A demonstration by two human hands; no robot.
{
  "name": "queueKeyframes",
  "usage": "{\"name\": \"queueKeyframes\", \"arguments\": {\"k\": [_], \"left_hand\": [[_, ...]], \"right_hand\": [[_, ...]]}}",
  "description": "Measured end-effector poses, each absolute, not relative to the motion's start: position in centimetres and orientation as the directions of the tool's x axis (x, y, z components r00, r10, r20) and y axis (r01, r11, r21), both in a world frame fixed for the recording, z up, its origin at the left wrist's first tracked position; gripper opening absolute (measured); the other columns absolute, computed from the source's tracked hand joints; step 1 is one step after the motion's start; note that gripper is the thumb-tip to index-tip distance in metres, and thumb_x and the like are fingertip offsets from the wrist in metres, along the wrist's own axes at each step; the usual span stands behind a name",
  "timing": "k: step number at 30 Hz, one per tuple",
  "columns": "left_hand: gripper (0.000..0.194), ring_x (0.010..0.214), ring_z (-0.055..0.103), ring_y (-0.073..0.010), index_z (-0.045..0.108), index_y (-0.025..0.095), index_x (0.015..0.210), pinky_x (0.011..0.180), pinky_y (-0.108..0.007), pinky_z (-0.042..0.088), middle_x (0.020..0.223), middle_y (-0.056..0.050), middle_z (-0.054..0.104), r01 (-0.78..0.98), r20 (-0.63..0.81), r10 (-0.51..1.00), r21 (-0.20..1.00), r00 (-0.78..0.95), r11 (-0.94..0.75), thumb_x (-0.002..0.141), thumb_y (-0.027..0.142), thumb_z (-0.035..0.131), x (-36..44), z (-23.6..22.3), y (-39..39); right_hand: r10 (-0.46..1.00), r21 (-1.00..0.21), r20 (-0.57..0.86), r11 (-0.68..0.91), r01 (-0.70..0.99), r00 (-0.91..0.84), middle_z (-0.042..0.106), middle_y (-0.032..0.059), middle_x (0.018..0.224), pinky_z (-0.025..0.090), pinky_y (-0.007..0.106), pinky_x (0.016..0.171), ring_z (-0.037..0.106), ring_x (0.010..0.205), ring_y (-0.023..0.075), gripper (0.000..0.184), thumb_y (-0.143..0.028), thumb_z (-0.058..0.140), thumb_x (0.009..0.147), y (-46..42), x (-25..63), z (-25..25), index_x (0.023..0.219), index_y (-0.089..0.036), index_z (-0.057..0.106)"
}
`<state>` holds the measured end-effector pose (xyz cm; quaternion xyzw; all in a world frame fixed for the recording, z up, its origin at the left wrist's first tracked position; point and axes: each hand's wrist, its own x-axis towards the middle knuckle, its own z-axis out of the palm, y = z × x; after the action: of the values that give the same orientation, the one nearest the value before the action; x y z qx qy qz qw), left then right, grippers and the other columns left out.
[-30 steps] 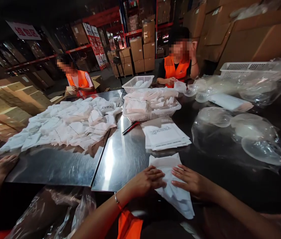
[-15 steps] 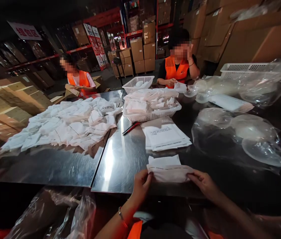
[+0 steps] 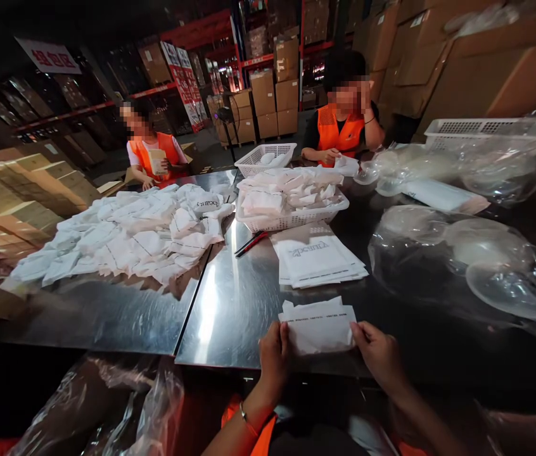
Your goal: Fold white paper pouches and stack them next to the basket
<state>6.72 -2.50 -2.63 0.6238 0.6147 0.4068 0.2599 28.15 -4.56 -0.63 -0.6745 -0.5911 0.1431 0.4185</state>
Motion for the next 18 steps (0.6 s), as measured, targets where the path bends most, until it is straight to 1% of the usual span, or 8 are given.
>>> {"name": "queueKeyframes", "arguments": {"k": [3,5,9,13,18], "left_hand": [[0.056,0.049,0.047,-0.0179,0.043,0.025,0.068,0.05,-0.029,0.027,0.055,-0.003,0.053,0.612,0.186,0.98,0.784,-0.076,-0.101,0.095,0.065,0.016,6.7,-2.63,-2.38],[0.053,0.049,0.047,-0.0185,0.041,0.025,0.067,0.05,-0.029,0.026,0.055,-0.003,0.054,0.628,0.183,0.98,0.773,-0.078,-0.094,0.095,0.063,0.018,6.72,-2.62,-2.27],[0.047,0.047,0.045,-0.0179,0.036,0.026,0.065,0.05,-0.03,0.024,0.052,-0.001,0.049,0.633,0.181,0.979,0.769,-0.09,-0.084,0.096,0.058,0.022,6.72,-2.6,-2.12],[0.043,0.048,0.045,-0.0178,0.037,0.026,0.066,0.05,-0.029,0.026,0.053,0.0,0.048,0.639,0.182,0.979,0.764,-0.087,-0.085,0.098,0.051,0.023,6.61,-2.52,-2.15],[0.038,0.05,0.051,-0.02,0.041,0.025,0.069,0.05,-0.029,0.027,0.056,-0.002,0.052,0.728,0.196,0.978,0.68,-0.065,-0.088,0.099,0.04,0.024,6.63,-2.55,-2.1]], "right_hand": [[0.911,-0.712,0.317,0.044,0.701,0.265,0.042,0.0002,0.043,0.028,0.028,0.044,0.038,0.04,0.0134,0.065,-0.074,0.029,0.088,-4.53,28.22,-0.92,0.051,-0.023,0.043],[0.907,-0.699,0.327,0.044,0.714,0.265,0.041,0.0004,0.043,0.027,0.028,0.045,0.037,0.04,0.0132,0.065,-0.074,0.029,0.088,-4.61,28.27,-1.03,0.049,-0.023,0.041],[0.905,-0.687,0.336,0.046,0.725,0.261,0.04,-0.0002,0.042,0.027,0.028,0.044,0.038,0.039,0.0129,0.063,-0.07,0.029,0.089,-4.81,28.3,-1.16,0.048,-0.023,0.041],[0.903,-0.679,0.341,0.046,0.732,0.26,0.041,-0.0006,0.042,0.028,0.027,0.044,0.039,0.039,0.0128,0.062,-0.068,0.03,0.089,-4.86,28.29,-1.4,0.049,-0.022,0.042],[0.911,-0.656,0.338,0.046,0.754,0.238,0.044,0.0001,0.044,0.03,0.027,0.045,0.042,0.04,0.0135,0.059,-0.063,0.03,0.089,-4.6,28.16,-1.53,0.049,-0.022,0.044]]}}
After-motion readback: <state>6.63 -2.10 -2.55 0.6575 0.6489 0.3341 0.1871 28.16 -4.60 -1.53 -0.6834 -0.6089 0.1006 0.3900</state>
